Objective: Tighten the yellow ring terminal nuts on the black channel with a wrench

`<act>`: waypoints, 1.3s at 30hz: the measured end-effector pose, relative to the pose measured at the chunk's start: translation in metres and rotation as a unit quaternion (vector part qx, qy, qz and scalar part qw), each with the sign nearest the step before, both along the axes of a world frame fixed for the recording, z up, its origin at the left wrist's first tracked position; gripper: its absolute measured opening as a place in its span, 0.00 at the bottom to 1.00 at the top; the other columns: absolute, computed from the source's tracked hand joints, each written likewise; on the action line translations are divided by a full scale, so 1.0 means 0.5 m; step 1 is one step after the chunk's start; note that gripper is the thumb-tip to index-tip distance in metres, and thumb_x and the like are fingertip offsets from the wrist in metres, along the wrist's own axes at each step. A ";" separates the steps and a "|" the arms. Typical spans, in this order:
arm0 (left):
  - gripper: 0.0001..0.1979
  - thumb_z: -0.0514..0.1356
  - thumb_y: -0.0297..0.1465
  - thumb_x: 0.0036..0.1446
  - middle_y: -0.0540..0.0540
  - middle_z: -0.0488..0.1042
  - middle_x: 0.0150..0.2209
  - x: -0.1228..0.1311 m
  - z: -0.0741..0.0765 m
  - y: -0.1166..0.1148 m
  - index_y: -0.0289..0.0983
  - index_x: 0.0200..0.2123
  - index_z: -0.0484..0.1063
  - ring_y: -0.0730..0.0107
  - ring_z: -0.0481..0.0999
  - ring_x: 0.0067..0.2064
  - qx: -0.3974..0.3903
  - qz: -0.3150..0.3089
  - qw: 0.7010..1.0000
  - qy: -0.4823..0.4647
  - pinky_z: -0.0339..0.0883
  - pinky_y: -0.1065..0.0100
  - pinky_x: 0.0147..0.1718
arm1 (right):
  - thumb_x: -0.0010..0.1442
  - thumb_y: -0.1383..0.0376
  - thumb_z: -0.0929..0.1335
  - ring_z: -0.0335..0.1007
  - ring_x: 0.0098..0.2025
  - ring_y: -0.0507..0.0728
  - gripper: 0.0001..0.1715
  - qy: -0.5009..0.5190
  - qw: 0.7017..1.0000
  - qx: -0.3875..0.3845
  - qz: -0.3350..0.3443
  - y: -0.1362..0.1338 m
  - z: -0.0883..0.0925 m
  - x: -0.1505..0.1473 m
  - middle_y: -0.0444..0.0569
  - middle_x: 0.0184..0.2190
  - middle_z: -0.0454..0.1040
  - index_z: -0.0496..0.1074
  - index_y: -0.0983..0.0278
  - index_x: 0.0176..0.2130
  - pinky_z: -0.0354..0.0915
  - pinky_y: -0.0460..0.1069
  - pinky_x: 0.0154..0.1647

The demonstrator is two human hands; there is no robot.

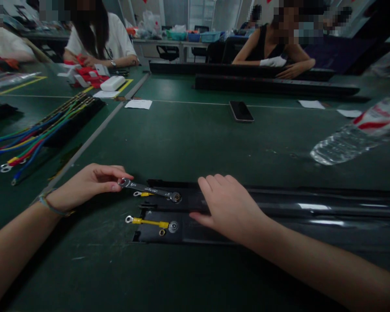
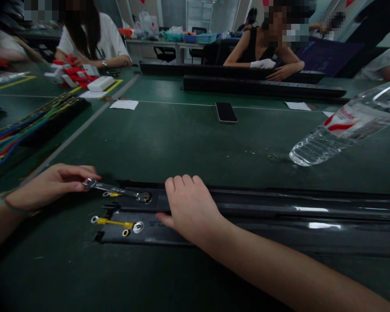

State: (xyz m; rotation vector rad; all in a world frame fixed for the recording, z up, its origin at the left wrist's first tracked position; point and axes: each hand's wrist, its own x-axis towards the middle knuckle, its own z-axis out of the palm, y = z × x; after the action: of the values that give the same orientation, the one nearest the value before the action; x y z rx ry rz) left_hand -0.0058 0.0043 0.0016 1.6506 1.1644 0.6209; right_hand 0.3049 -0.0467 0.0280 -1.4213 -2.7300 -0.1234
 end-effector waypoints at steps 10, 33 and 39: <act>0.09 0.62 0.22 0.41 0.50 0.67 0.28 -0.006 0.003 -0.004 0.39 0.29 0.72 0.70 0.64 0.31 -0.030 -0.161 0.985 -0.055 0.59 0.72 0.28 | 0.49 0.48 0.63 0.62 0.34 0.58 0.29 -0.005 1.000 -0.007 -0.003 0.002 -0.001 -0.001 0.51 0.34 0.70 0.66 0.68 0.42 0.58 0.52 0.34; 0.11 0.59 0.28 0.48 0.48 0.66 0.28 0.003 -0.004 0.002 0.40 0.37 0.75 0.71 0.65 0.30 0.056 -0.041 0.997 0.030 0.59 0.70 0.28 | 0.48 0.49 0.64 0.63 0.34 0.58 0.28 -0.007 1.000 -0.001 -0.008 0.001 -0.004 -0.002 0.50 0.33 0.69 0.66 0.67 0.41 0.58 0.52 0.33; 0.15 0.56 0.31 0.51 0.49 0.66 0.26 0.015 0.000 0.001 0.37 0.43 0.71 0.71 0.65 0.28 0.066 -0.018 0.994 0.085 0.59 0.71 0.27 | 0.48 0.48 0.64 0.63 0.34 0.58 0.28 -0.003 1.000 0.001 -0.007 0.001 -0.007 -0.002 0.50 0.32 0.69 0.66 0.67 0.40 0.59 0.52 0.33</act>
State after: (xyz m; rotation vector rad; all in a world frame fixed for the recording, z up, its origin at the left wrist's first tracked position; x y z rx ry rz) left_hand 0.0014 0.0048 0.0013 1.8616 1.2338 0.5537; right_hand 0.3039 -0.0462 0.0245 -1.4422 -2.7247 -0.1312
